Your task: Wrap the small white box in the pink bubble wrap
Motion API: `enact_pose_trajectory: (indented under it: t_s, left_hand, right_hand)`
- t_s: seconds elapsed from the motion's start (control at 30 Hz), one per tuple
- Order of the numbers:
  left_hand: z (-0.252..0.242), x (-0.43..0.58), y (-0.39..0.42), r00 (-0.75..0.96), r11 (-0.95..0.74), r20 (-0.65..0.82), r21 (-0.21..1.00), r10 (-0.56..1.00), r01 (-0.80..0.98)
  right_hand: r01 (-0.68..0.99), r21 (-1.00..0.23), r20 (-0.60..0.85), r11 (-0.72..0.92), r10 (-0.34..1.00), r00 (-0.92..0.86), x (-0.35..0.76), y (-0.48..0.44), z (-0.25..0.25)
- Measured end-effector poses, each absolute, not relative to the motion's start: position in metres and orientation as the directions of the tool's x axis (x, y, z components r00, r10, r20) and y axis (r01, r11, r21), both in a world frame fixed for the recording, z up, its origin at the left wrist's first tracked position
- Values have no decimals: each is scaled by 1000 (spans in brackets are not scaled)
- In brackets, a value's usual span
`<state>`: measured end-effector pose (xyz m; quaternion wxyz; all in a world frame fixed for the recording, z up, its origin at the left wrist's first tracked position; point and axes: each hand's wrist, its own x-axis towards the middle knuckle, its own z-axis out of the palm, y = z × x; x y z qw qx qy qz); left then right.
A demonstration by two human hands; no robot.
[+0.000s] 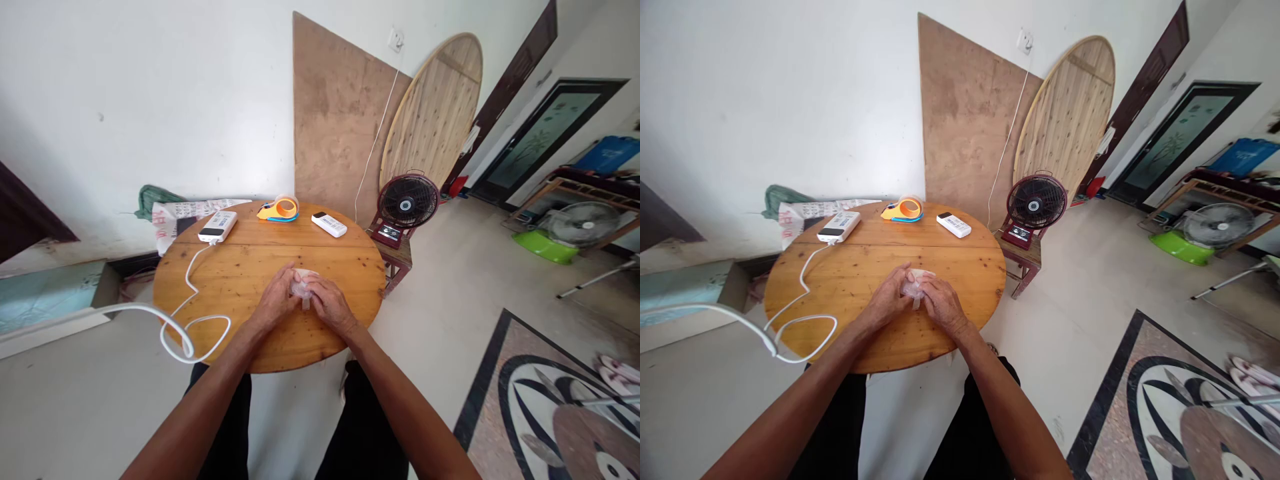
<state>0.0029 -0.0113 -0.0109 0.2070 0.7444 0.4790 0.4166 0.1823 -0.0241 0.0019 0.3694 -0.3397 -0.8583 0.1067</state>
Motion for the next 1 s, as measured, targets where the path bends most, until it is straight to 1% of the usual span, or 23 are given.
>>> enact_pose_trajectory:
  t_s: [0.07,0.17,0.23,0.37,0.5,0.57,0.67,0.73,0.83,0.9,0.93,1.0]
  left_hand:
    - [-10,5,-9,193,-433,390,763,900,479]
    - [-8,8,-7,213,-392,337,858,917,332]
    - [-6,10,-7,226,-368,315,893,922,257]
    - [-6,10,-6,229,-397,349,892,909,215]
    - [-8,9,-8,222,-473,423,836,878,278]
    - [-7,9,-11,214,-464,417,841,883,279]
    - [1,10,-16,239,-359,315,918,919,171]
    - [9,9,-17,273,-257,221,961,936,101]
    - [21,9,-15,291,-75,58,996,955,48]
    - [24,10,-12,295,27,-39,999,955,42]
    - [25,10,-11,301,50,-66,997,951,59]
    - [23,10,-9,308,22,-64,990,949,139]
  right_hand:
    - [494,-451,564,744,666,-488,182,-25,1]
    - [482,-460,567,746,664,-487,183,-25,-1]
    - [488,-453,567,746,663,-488,183,-24,-2]
    - [488,-445,581,751,657,-481,183,-22,-4]
    - [455,-464,601,760,647,-469,185,-22,-6]
    - [435,-496,599,751,659,-455,186,-24,-2]
    - [406,-605,550,685,728,-410,189,-29,10]
    - [387,-693,473,608,789,-391,192,-31,22]
    - [343,-782,358,520,826,-435,196,-31,35]
    - [315,-814,328,488,834,-444,197,-28,36]
    - [307,-827,321,471,844,-430,197,-26,35]
    - [286,-861,299,421,872,-387,196,-22,29]
